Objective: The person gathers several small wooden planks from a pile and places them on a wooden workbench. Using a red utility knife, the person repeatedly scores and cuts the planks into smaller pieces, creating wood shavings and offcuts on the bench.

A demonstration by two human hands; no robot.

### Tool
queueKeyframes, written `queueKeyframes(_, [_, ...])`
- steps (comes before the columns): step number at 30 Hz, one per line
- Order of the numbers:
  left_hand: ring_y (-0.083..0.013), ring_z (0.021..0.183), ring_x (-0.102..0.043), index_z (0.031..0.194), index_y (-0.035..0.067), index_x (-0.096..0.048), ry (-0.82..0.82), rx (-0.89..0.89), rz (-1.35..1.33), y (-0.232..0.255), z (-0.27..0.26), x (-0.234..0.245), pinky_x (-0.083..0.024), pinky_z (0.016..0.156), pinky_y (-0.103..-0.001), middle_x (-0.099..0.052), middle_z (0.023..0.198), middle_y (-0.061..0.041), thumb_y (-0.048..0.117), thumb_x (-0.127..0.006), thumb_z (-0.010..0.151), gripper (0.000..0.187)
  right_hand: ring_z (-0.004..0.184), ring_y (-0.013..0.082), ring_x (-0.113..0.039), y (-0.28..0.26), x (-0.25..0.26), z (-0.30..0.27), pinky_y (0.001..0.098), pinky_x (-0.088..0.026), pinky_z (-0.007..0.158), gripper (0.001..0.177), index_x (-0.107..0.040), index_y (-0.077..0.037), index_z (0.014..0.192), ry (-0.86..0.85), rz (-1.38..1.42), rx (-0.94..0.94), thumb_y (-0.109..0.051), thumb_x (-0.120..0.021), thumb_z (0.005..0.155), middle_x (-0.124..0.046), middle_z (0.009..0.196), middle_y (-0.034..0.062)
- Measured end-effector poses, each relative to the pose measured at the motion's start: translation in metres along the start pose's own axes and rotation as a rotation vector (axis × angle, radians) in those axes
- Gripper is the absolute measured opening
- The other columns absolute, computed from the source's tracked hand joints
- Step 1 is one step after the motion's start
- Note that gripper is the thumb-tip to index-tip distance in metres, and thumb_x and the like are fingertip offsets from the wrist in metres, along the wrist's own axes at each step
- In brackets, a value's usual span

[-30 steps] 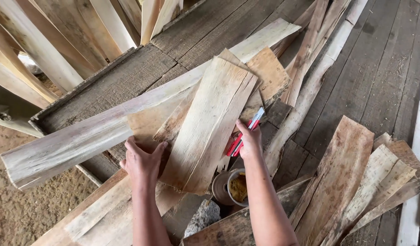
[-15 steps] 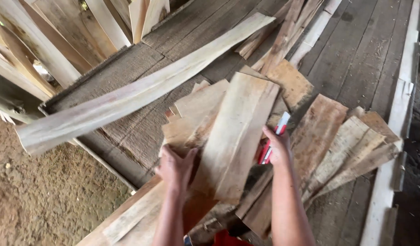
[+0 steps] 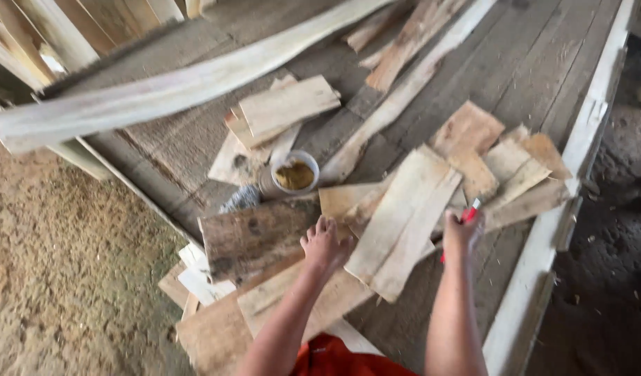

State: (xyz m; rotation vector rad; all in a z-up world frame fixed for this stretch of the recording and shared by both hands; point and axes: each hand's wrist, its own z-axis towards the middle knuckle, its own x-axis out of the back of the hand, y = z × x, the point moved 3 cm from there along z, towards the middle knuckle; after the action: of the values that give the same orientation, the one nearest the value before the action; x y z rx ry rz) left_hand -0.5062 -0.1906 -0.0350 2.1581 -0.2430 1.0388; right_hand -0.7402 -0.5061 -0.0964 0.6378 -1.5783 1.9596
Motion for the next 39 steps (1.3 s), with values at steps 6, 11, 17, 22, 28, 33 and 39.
queueKeyframes(6, [-0.0409,0.15,-0.025,0.145,0.018,-0.054,0.063,-0.03,0.127,0.014,-0.027,-0.021,-0.027,0.115,-0.06,-0.028,0.165,-0.012,0.048,-0.058,0.092,0.061,0.079,0.058,-0.054,-0.115,0.034,-0.1,0.0542,-0.046,0.073,0.01,-0.05,0.012,0.095,-0.095,0.249,0.508,0.003,-0.052,0.092,-0.05,0.079,0.0366])
queueKeyframes(11, [-0.0346,0.141,-0.042,0.143,0.021,-0.056,0.205,-0.082,0.023,0.004,-0.03,0.001,-0.037,0.11,-0.054,-0.046,0.152,-0.008,0.049,-0.057,0.094,0.057,0.096,0.0317,-0.074,-0.206,0.064,-0.175,0.0475,-0.055,0.079,0.02,-0.063,-0.016,0.099,-0.624,0.032,0.154,-0.029,-0.065,0.085,-0.077,0.104,0.0077])
queueKeyframes(17, [-0.0393,0.118,-0.063,0.127,0.022,-0.071,0.358,-0.129,-0.224,-0.06,0.034,0.048,-0.054,0.097,-0.055,-0.067,0.132,-0.006,0.045,-0.062,0.091,0.043,0.066,0.0153,-0.065,-0.226,-0.069,-0.166,0.0352,-0.055,0.063,0.03,-0.076,-0.021,0.106,-0.83,0.204,0.082,-0.03,-0.078,0.077,-0.07,0.076,0.0005])
queueKeyframes(22, [-0.0448,0.112,-0.065,0.103,0.01,-0.08,0.595,-0.332,-0.444,-0.124,0.057,0.151,-0.052,0.098,-0.055,-0.074,0.119,-0.017,0.017,-0.063,0.091,0.022,0.05,0.0156,-0.062,-0.291,-0.158,-0.144,0.0304,-0.053,0.045,0.032,-0.074,-0.006,0.104,-0.758,0.464,0.01,-0.022,-0.078,0.077,-0.07,0.074,0.0063])
queueKeyframes(28, [-0.045,0.127,-0.057,0.135,0.013,-0.066,0.44,0.139,-0.445,-0.222,0.148,0.203,-0.048,0.106,-0.055,-0.06,0.141,-0.015,0.044,-0.065,0.091,0.054,0.073,0.0207,-0.071,-0.381,-0.203,-0.125,0.0373,-0.064,0.063,0.045,-0.059,0.005,0.121,-0.801,0.711,-0.264,-0.014,-0.077,0.085,-0.067,0.095,0.0133])
queueKeyframes(33, [-0.0496,0.14,-0.04,0.154,0.018,-0.045,0.247,0.317,-0.446,-0.266,0.211,0.205,-0.038,0.115,-0.056,-0.035,0.159,-0.019,0.053,-0.062,0.088,0.077,0.089,0.0219,-0.071,-0.416,-0.256,-0.116,0.0517,-0.06,0.088,0.038,-0.052,-0.005,0.118,-0.846,0.865,-0.56,-0.016,-0.074,0.089,-0.061,0.099,0.0063])
queueKeyframes(39, [-0.0441,0.14,-0.04,0.155,0.023,-0.041,0.146,0.412,-0.319,-0.287,0.262,0.195,-0.04,0.11,-0.056,-0.041,0.155,-0.011,0.057,-0.06,0.087,0.079,0.087,0.0255,-0.061,-0.379,-0.352,-0.108,0.0438,-0.054,0.09,0.035,-0.066,-0.015,0.104,-0.72,0.727,-0.698,-0.024,-0.087,0.077,-0.054,0.097,0.0063])
